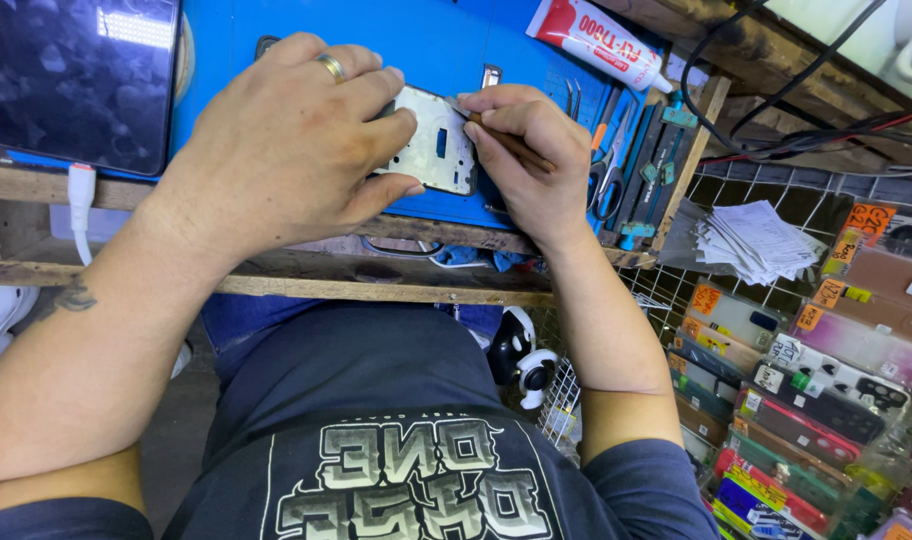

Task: The person applies glue to a small component and then uses tweezers to place it onto a disassembled smartphone frame. The person handles a tube of glue, a small electronic part, and a phone chassis on a blue workbench.

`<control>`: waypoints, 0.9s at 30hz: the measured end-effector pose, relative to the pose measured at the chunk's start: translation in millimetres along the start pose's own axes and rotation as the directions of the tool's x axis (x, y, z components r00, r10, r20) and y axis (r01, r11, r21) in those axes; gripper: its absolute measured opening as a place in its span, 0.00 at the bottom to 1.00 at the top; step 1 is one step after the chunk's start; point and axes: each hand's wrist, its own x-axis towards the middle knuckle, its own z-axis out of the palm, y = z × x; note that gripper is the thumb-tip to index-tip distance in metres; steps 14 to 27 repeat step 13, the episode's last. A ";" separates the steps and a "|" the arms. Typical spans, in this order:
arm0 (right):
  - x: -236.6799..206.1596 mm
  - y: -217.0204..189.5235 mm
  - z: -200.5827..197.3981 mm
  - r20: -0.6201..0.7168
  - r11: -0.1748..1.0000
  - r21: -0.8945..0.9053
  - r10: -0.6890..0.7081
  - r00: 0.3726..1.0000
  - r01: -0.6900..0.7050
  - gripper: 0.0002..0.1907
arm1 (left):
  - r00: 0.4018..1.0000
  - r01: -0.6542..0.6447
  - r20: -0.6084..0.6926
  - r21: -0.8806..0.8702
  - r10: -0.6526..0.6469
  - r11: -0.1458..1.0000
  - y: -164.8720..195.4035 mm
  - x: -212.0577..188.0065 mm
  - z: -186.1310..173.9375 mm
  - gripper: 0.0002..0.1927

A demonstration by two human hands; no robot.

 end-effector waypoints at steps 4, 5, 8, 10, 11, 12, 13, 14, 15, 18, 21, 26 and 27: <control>-2.1 -2.6 -1.2 -0.011 0.999 0.035 0.011 1.000 -0.011 0.08 | 0.999 0.002 -0.032 0.017 -0.002 1.000 0.4 -1.4 -0.5 0.22; -1.4 -2.7 -0.9 -0.010 0.999 0.032 0.008 1.000 -0.008 0.07 | 1.000 0.006 -0.024 0.015 -0.006 1.000 0.1 -1.9 -0.8 0.22; -1.1 -1.9 0.5 -0.016 0.999 -0.042 -0.002 1.000 0.001 0.08 | 1.000 -0.004 -0.029 0.008 0.004 1.000 -0.9 -1.3 0.6 0.22; -0.4 -1.1 0.0 -0.012 0.998 -0.056 -0.026 1.000 0.025 0.08 | 0.998 -0.017 -0.066 0.017 0.018 1.000 -1.7 0.3 1.1 0.22; 0.6 -0.9 0.1 -0.004 0.998 -0.058 -0.039 0.999 0.039 0.08 | 0.999 -0.015 -0.046 0.010 0.016 1.000 -1.9 1.0 1.6 0.22; 1.1 -1.1 0.4 -0.005 0.998 -0.058 -0.027 1.000 0.026 0.08 | 1.000 -0.009 -0.023 0.004 0.009 1.000 -1.5 0.1 1.8 0.22; 1.5 -1.7 1.2 -0.004 0.998 -0.057 -0.014 1.000 0.014 0.08 | 1.000 -0.001 -0.001 -0.002 0.001 1.000 -1.3 -1.2 2.1 0.22; 1.5 -1.7 1.2 -0.004 0.998 -0.057 -0.014 1.000 0.014 0.08 | 1.000 -0.001 -0.001 -0.002 0.001 1.000 -1.3 -1.2 2.1 0.22; 1.5 -1.7 1.2 -0.004 0.998 -0.057 -0.014 1.000 0.014 0.08 | 1.000 -0.001 -0.001 -0.002 0.001 1.000 -1.3 -1.2 2.1 0.22; 1.5 -1.7 1.2 -0.004 0.998 -0.057 -0.014 1.000 0.014 0.08 | 1.000 -0.001 -0.001 -0.002 0.001 1.000 -1.3 -1.2 2.1 0.22; 1.5 -1.7 1.2 -0.004 0.998 -0.057 -0.014 1.000 0.014 0.08 | 1.000 -0.001 -0.001 -0.002 0.001 1.000 -1.3 -1.2 2.1 0.22; 1.5 -1.7 1.2 -0.004 0.998 -0.057 -0.014 1.000 0.014 0.08 | 1.000 -0.001 -0.001 -0.002 0.001 1.000 -1.3 -1.2 2.1 0.22; 1.5 -1.7 1.2 -0.004 0.998 -0.057 -0.014 1.000 0.014 0.08 | 1.000 -0.001 -0.001 -0.002 0.001 1.000 -1.3 -1.2 2.1 0.22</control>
